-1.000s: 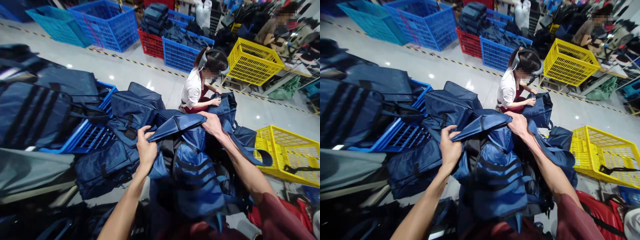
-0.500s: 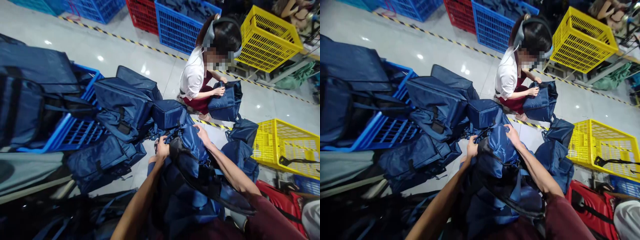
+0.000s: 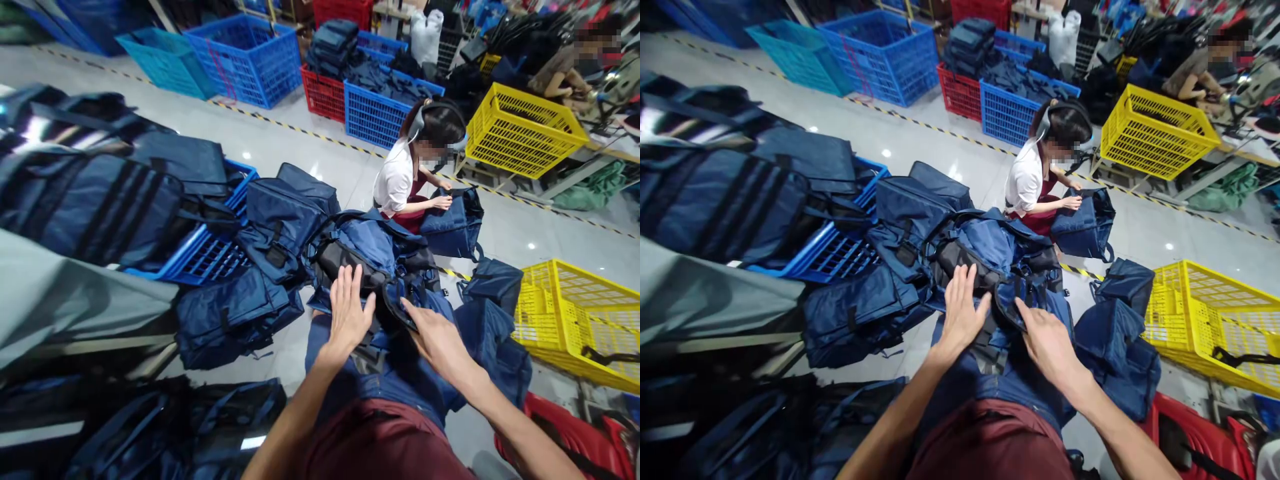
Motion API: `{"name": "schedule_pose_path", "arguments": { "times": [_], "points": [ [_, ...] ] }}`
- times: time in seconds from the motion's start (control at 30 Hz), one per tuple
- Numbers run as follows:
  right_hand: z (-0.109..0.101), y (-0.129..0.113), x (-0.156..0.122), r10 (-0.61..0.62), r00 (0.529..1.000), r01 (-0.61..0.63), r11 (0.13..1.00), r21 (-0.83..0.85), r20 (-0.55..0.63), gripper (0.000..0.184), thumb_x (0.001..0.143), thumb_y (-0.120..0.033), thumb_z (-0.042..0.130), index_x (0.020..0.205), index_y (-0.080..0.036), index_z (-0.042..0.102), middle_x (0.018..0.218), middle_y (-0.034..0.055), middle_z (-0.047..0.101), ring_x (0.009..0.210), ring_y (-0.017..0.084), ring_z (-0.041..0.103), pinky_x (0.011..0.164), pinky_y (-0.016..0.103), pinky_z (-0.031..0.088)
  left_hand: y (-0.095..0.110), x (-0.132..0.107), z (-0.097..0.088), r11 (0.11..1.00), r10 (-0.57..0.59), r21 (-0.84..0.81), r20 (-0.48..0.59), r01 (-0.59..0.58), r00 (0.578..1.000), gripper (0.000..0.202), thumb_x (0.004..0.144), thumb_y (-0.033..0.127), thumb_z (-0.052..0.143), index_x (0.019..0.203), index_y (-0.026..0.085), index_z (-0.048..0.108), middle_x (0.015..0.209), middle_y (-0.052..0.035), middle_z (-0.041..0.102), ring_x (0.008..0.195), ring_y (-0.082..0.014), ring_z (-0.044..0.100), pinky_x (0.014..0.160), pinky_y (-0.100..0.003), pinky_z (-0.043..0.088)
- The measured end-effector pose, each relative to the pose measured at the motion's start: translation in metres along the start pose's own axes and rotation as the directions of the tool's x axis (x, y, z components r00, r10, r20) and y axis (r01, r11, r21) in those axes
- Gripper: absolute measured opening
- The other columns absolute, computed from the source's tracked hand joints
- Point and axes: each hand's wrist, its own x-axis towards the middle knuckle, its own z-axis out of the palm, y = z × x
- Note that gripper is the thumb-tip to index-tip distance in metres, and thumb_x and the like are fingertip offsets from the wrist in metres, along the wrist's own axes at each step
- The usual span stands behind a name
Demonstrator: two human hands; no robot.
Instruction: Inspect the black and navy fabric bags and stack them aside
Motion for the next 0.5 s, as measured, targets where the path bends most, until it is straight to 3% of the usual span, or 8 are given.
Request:
{"name": "schedule_pose_path", "arguments": {
  "times": [0.1, 0.27, 0.37, 0.43, 0.5],
  "points": [
    [0.006, 0.016, 0.018, 0.091, 0.995, -0.097, 0.973, -0.209, -0.038, 0.048, 0.096, -0.015, 0.060, 0.139, -0.032, 0.073, 0.107, 0.0078, 0.085, 0.094, 0.028, 0.081, 0.075, 0.033, 0.057, -0.004, -0.015, 0.020, 0.999, 0.002, 0.033, -0.019, -0.002, 1.000, 0.092, 0.102, 0.031, 0.061, 0.180, 0.017, 0.015, 0.187, -0.0209, 0.015, 0.175, -0.0360, 0.006, 0.140, -0.063, 0.016],
    [-0.049, 0.031, 0.063, -0.042, 0.996, 0.014, 0.938, -0.347, -0.073, 0.024, 0.103, -0.044, 0.070, 0.123, -0.034, 0.078, 0.081, 0.0031, 0.082, 0.072, 0.023, 0.075, 0.062, 0.029, 0.034, -0.021, -0.002, 0.035, 0.998, -0.065, -0.017, -0.013, 0.065, 0.998, 0.103, 0.093, 0.022, 0.062, 0.181, 0.019, 0.007, 0.187, -0.0192, 0.016, 0.175, -0.0337, 0.009, 0.141, -0.062, 0.012],
    [-0.079, 0.051, 0.106, -0.114, 0.990, 0.077, 0.936, -0.343, -0.088, 0.032, 0.101, -0.059, 0.073, 0.110, -0.030, 0.081, 0.075, 0.0041, 0.079, 0.070, 0.022, 0.072, 0.063, 0.030, 0.031, -0.036, 0.009, 0.044, 0.985, -0.168, -0.045, 0.007, 0.168, 0.986, 0.111, 0.086, 0.017, 0.062, 0.180, 0.016, 0.002, 0.187, -0.0213, 0.014, 0.175, -0.0337, 0.010, 0.142, -0.059, 0.016],
    [-0.089, 0.082, 0.142, -0.078, 0.977, 0.009, 0.944, -0.328, -0.197, 0.043, 0.101, -0.068, 0.069, 0.106, -0.027, 0.082, 0.074, 0.0058, 0.078, 0.070, 0.022, 0.070, 0.065, 0.031, 0.031, -0.051, 0.012, 0.050, 0.968, -0.245, -0.046, 0.040, 0.247, 0.969, 0.115, 0.084, 0.015, 0.062, 0.180, 0.014, 0.000, 0.187, -0.0233, 0.014, 0.175, -0.0349, 0.011, 0.141, -0.059, 0.019],
    [-0.085, 0.121, 0.179, 0.030, 0.955, -0.117, 0.953, -0.280, -0.297, 0.050, 0.103, -0.072, 0.064, 0.101, -0.025, 0.081, 0.075, 0.0079, 0.078, 0.071, 0.023, 0.069, 0.065, 0.030, 0.031, -0.070, 0.011, 0.054, 0.964, -0.260, -0.033, 0.083, 0.263, 0.962, 0.112, 0.087, 0.017, 0.061, 0.180, 0.014, -0.001, 0.186, -0.0237, 0.016, 0.174, -0.0354, 0.015, 0.140, -0.059, 0.020]
  ]
}}
